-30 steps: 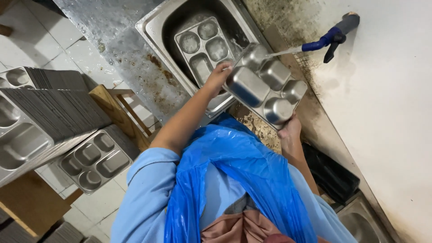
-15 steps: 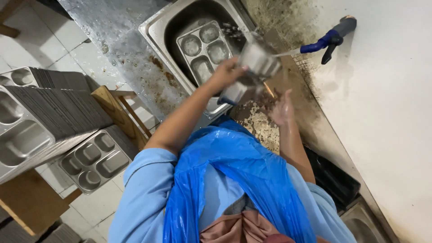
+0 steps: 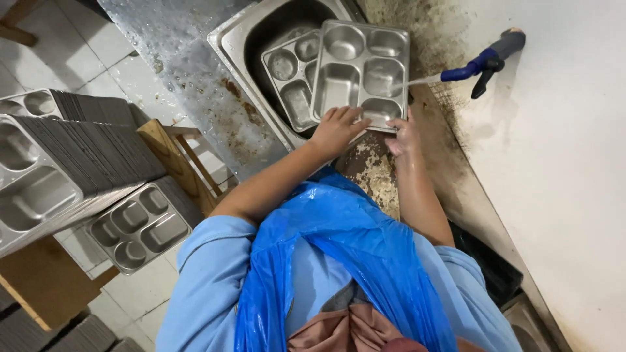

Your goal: Rinsing stainless steel food trays with a high-pressure water hose and stacking them.

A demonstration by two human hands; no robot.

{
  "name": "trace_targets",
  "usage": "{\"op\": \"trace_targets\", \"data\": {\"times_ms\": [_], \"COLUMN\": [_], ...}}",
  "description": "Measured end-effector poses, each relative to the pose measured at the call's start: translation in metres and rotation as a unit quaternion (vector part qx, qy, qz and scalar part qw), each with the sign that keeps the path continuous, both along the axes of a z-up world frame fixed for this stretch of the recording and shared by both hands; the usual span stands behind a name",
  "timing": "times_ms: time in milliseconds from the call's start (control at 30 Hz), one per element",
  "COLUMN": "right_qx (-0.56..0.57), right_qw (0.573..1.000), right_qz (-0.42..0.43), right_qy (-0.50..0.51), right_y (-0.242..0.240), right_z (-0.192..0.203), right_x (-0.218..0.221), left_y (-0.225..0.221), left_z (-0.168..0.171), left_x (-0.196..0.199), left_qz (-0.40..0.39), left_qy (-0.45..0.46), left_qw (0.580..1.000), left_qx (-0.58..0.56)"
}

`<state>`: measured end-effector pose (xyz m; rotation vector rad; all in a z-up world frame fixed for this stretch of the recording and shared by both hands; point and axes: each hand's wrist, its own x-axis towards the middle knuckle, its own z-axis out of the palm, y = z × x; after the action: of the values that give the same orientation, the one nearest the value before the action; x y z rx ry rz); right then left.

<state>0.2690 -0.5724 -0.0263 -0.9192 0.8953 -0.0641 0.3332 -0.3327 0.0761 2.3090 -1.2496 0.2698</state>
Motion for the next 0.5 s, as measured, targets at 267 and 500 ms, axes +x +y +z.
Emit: {"op": "trace_targets", "data": {"times_ms": [267,500], "right_qx": [-0.013,-0.089], "right_qw": [0.998,0.990], "right_qz": [-0.042,-0.087], "right_qy": [-0.041,-0.074], "right_y": [0.017,0.035], "right_z": [0.033,0.070], "right_x": [-0.013,-0.044], "left_y": [0.041,0.032], "left_z": [-0.025,-0.044], "left_x": [0.010,-0.002], "left_qz": [0.061,-0.010], "left_qy": [0.089,0.079], "left_qw": [0.991,0.992], "left_qx": [0.082,0.094]}}
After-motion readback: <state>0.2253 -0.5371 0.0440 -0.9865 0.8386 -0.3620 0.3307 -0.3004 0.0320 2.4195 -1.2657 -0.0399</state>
